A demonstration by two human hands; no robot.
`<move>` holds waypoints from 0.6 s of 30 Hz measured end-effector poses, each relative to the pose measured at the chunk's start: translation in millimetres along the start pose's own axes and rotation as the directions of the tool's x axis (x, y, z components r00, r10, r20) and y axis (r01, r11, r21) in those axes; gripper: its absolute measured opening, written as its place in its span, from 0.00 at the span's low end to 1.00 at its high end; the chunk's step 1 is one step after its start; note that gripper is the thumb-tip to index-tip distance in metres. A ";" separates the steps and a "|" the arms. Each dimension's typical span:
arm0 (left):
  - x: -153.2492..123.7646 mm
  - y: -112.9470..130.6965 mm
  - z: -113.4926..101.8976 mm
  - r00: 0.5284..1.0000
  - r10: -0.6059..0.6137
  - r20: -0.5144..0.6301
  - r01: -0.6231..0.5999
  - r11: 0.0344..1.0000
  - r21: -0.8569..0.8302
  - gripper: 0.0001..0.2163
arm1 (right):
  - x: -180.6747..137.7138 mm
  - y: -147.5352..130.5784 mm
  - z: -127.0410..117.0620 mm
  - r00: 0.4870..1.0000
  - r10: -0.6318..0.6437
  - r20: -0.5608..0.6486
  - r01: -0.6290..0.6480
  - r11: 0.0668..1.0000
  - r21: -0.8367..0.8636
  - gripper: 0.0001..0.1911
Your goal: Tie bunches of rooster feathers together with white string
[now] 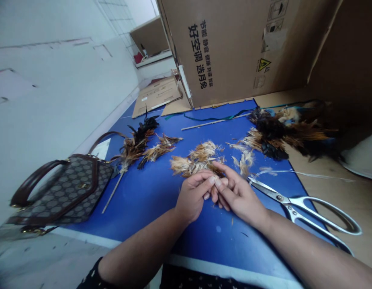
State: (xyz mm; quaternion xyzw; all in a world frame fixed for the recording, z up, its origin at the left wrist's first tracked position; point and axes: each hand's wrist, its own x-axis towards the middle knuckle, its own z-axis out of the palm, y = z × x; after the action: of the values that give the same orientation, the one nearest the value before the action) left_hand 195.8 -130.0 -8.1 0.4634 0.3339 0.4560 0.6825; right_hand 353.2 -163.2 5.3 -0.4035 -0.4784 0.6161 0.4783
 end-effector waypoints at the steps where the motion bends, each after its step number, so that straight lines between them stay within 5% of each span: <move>1: 0.5 -0.8 -0.6 1.000 -0.023 0.016 0.023 1.000 -0.017 0.13 | 0.4 1.2 -0.3 1.000 0.007 0.000 -0.007 1.000 -0.011 0.39; 7: 2.7 2.4 -1.2 0.988 -0.151 0.023 0.153 0.980 -0.129 0.18 | 1.6 6.6 -1.1 0.998 0.056 -0.038 -0.062 0.987 -0.149 0.36; 13: 1.3 10.5 -1.8 0.990 -0.140 -0.013 0.140 0.990 -0.015 0.18 | 3.7 -7.4 -9.1 0.933 -0.335 -0.131 0.224 0.825 -0.519 0.20; 18: 0.7 10.1 -5.2 0.982 -0.180 0.050 0.178 0.983 0.054 0.17 | 5.7 -11.8 -15.9 0.920 -0.390 -0.035 0.316 0.793 -0.521 0.13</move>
State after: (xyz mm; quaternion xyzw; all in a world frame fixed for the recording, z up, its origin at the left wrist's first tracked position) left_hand 188.3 -126.2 -0.4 0.4605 0.3668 0.3716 0.7178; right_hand 369.5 -153.4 13.1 -0.4604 -0.6548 0.3385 0.4947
